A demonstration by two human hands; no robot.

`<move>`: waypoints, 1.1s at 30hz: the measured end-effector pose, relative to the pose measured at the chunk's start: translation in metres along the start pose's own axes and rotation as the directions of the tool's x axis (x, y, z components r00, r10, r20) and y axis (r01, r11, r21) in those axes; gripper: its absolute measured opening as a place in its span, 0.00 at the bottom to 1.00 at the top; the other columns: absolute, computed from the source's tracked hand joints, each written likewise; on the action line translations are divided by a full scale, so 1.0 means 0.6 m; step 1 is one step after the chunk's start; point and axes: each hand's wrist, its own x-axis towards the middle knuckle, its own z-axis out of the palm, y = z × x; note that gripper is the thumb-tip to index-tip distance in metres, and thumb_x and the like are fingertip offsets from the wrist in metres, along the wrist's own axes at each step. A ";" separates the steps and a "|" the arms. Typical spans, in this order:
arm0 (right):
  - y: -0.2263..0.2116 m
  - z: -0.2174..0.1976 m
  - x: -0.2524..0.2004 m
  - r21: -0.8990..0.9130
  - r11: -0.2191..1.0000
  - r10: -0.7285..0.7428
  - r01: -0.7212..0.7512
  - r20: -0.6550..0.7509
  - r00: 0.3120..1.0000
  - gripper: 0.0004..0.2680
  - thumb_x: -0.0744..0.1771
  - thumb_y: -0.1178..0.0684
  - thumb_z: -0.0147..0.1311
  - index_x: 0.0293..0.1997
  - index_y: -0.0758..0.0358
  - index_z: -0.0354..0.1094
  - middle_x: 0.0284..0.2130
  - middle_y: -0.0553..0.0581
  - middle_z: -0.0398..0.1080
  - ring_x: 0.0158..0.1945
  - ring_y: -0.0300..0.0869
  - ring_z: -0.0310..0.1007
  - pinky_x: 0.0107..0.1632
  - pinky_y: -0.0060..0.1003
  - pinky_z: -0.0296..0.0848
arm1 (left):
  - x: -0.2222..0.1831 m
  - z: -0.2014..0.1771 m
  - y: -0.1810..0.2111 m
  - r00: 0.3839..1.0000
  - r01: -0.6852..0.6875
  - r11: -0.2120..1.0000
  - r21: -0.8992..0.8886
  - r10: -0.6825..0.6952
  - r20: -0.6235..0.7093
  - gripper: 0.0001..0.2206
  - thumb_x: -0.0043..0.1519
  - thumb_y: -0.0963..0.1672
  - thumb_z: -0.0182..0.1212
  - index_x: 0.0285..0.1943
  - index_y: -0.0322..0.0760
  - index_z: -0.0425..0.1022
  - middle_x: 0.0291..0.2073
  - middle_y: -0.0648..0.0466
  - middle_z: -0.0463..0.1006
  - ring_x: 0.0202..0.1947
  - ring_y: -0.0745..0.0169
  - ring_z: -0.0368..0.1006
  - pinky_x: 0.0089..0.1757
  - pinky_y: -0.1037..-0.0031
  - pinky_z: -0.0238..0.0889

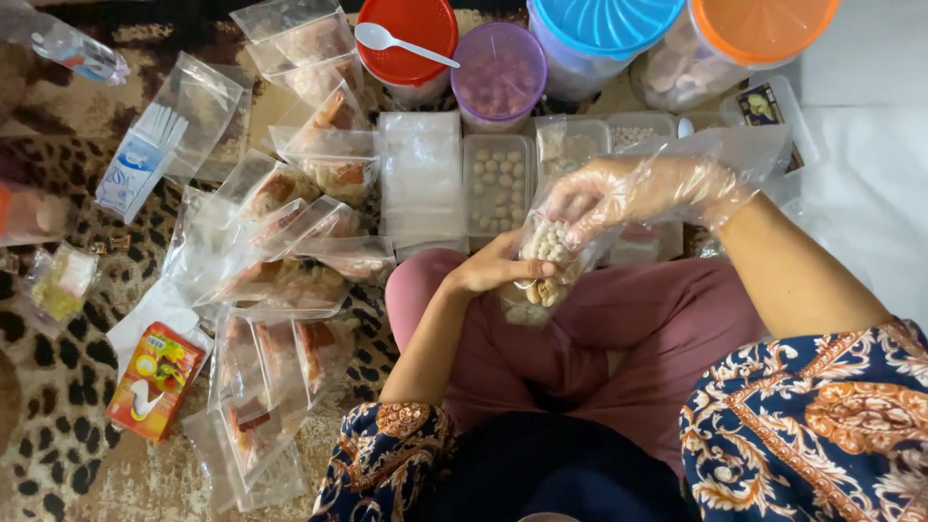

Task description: A person is manually portioning various snacks from large plastic containers into small individual plastic bags using a spoon while sitting on the floor.

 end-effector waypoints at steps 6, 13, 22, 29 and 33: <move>-0.010 0.003 0.003 0.234 0.970 0.090 -0.066 -0.092 0.992 0.08 0.63 0.58 0.66 0.39 0.71 0.73 0.37 0.62 0.79 0.40 0.48 0.81 0.43 0.43 0.81 | 0.003 -0.003 0.002 0.999 -0.023 0.999 0.023 0.024 -0.040 0.32 0.60 0.51 0.72 0.69 0.34 0.65 0.58 0.44 0.72 0.57 0.59 0.65 0.58 0.60 0.61; 0.019 0.010 0.036 0.148 0.988 0.062 -0.053 -0.059 0.996 0.11 0.65 0.51 0.63 0.44 0.68 0.73 0.39 0.59 0.77 0.45 0.46 0.76 0.47 0.44 0.77 | -0.008 0.005 0.018 0.988 -0.148 0.969 0.198 0.154 -0.016 0.31 0.75 0.55 0.32 0.80 0.30 0.46 0.76 0.34 0.49 0.75 0.38 0.44 0.70 0.48 0.38; 0.013 0.004 0.050 -0.127 0.989 0.089 -0.077 0.095 0.992 0.13 0.66 0.45 0.58 0.50 0.58 0.79 0.44 0.63 0.83 0.47 0.49 0.82 0.52 0.47 0.78 | 0.005 0.007 0.032 0.941 -0.330 0.932 0.151 0.338 -0.032 0.27 0.76 0.54 0.31 0.81 0.40 0.52 0.78 0.48 0.51 0.77 0.50 0.43 0.71 0.55 0.38; 0.024 0.007 0.052 0.086 0.996 0.045 -0.037 -0.093 0.995 0.10 0.67 0.52 0.59 0.46 0.69 0.79 0.37 0.63 0.81 0.38 0.48 0.78 0.43 0.46 0.81 | -0.003 0.013 0.023 0.977 -0.189 0.978 0.085 0.196 -0.084 0.42 0.58 0.47 0.74 0.80 0.35 0.52 0.68 0.46 0.66 0.63 0.63 0.62 0.64 0.56 0.56; 0.022 0.004 0.045 0.096 0.995 0.014 0.005 -0.203 0.979 0.09 0.63 0.53 0.66 0.41 0.67 0.79 0.32 0.61 0.81 0.36 0.46 0.80 0.39 0.44 0.83 | -0.014 0.034 0.064 0.991 -0.075 0.996 -0.039 0.070 -0.112 0.29 0.53 0.42 0.77 0.64 0.36 0.69 0.39 0.49 0.81 0.37 0.67 0.76 0.40 0.72 0.73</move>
